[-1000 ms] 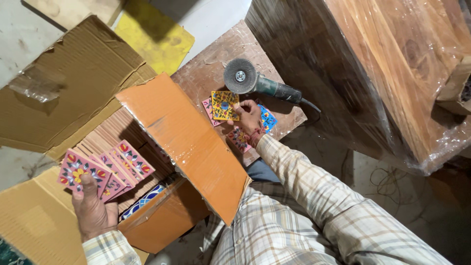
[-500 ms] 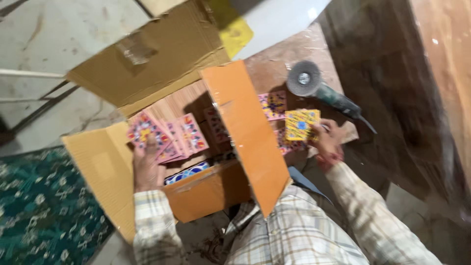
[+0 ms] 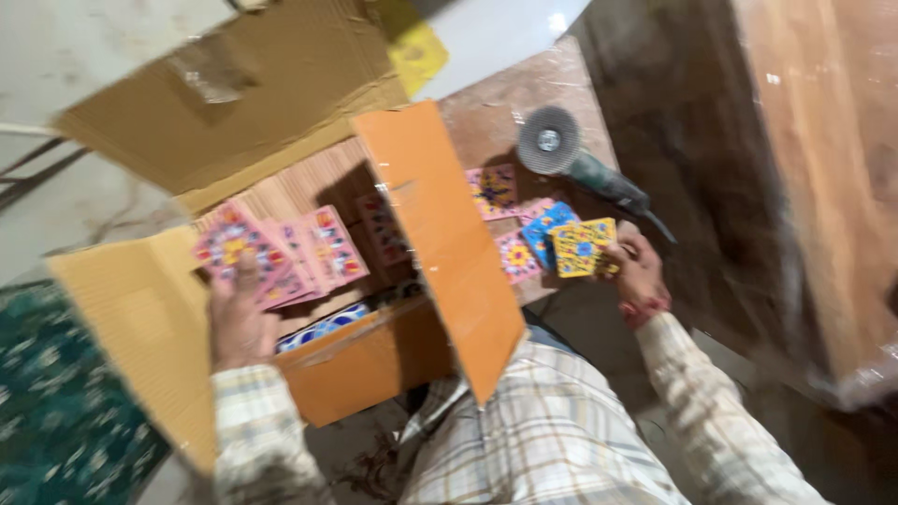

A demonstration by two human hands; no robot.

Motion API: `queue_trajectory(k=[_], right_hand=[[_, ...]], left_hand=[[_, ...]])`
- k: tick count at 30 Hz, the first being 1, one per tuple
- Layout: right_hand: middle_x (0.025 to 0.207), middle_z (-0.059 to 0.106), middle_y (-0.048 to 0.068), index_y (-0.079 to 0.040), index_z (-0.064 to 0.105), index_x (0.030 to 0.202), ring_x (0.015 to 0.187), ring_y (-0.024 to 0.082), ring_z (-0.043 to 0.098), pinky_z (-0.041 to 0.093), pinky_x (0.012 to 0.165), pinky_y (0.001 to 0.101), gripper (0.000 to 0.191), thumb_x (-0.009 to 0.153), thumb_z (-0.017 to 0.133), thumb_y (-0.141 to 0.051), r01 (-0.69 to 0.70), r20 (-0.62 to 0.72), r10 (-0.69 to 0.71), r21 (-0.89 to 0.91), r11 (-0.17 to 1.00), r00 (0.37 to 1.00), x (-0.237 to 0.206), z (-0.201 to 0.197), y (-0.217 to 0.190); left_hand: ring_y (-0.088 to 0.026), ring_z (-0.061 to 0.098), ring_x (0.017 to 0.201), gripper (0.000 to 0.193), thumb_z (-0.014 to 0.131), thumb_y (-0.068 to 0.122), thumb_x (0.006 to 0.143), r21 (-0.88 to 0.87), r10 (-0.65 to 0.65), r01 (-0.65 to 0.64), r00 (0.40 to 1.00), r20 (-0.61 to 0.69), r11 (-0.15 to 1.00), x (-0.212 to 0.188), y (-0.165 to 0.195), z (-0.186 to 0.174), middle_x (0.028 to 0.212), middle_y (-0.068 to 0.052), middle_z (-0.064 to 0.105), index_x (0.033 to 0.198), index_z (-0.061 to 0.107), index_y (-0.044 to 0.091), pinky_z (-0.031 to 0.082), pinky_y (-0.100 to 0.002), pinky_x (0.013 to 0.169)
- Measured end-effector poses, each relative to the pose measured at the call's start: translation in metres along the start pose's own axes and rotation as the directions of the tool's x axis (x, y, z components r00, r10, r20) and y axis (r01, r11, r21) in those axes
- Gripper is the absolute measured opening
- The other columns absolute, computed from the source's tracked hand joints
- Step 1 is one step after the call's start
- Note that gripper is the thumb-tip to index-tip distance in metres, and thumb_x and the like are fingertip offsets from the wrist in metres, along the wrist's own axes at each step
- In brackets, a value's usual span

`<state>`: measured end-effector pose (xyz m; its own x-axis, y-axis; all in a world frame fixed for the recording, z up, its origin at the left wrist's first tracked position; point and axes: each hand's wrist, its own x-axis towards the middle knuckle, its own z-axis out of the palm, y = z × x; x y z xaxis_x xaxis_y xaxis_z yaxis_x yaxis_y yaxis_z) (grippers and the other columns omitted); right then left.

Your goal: The person takes decorative painted ceramic tiles one at a time out of a cardboard box, turns them over in their hands, and places them in a spread-out arrangement on the workbench next to an angle grinder. They also press and align stacks of plain tiles inside the box and pick up individual tiles to view their painted faces before setting them down.

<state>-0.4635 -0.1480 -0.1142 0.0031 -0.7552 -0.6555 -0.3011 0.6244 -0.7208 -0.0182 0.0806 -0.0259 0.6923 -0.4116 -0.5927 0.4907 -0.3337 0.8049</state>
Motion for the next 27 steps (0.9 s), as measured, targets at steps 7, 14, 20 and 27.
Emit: queue_trajectory(k=[7,14,20,27], right_hand=[[0.104,0.072,0.005,-0.009,0.063,0.116,0.083,0.013,0.072,0.058,0.058,0.0300,0.022,0.094,0.065,-0.014,0.013,0.028,-0.016,0.086,0.996,0.999,-0.001,0.008,-0.016],[0.099,0.072,0.008,-0.007,0.062,0.118,0.080,0.015,0.069,0.056,0.059,0.0311,0.022,0.098,0.065,-0.017,0.071,0.124,-0.077,0.049,0.996,0.989,-0.005,0.034,-0.024],[0.109,0.072,0.007,-0.004,0.064,0.118,0.094,0.012,0.068,0.057,0.078,0.0268,0.028,0.093,0.072,-0.013,0.260,0.105,-0.257,-0.018,0.965,0.961,-0.003,0.048,-0.028],[0.123,0.055,0.018,-0.004,0.054,0.136,0.121,0.035,0.051,0.047,0.104,0.0469,0.099,0.055,0.101,-0.033,0.344,0.104,-0.401,-0.730,0.591,0.910,-0.016,0.056,-0.030]], left_hand=[[-0.023,0.063,0.127,0.074,0.081,0.038,0.102,-0.259,0.171,-0.109,0.959,0.228,0.960,-0.001,-0.002,0.004,0.139,-0.010,0.059,0.153,0.043,0.002,0.057,-0.045,0.111],[-0.022,0.063,0.130,0.076,0.082,0.038,0.096,-0.277,0.165,-0.097,0.958,0.234,0.956,-0.003,0.001,0.007,0.140,-0.009,0.061,0.150,0.044,0.001,0.055,-0.046,0.113],[-0.023,0.063,0.131,0.075,0.081,0.036,0.097,-0.287,0.169,-0.095,0.955,0.245,0.953,-0.003,0.000,0.008,0.142,-0.010,0.060,0.151,0.044,0.001,0.054,-0.045,0.115],[-0.023,0.061,0.132,0.075,0.082,0.036,0.097,-0.296,0.180,-0.103,0.953,0.245,0.950,-0.002,-0.001,0.008,0.142,-0.009,0.060,0.152,0.043,0.002,0.053,-0.047,0.116]])
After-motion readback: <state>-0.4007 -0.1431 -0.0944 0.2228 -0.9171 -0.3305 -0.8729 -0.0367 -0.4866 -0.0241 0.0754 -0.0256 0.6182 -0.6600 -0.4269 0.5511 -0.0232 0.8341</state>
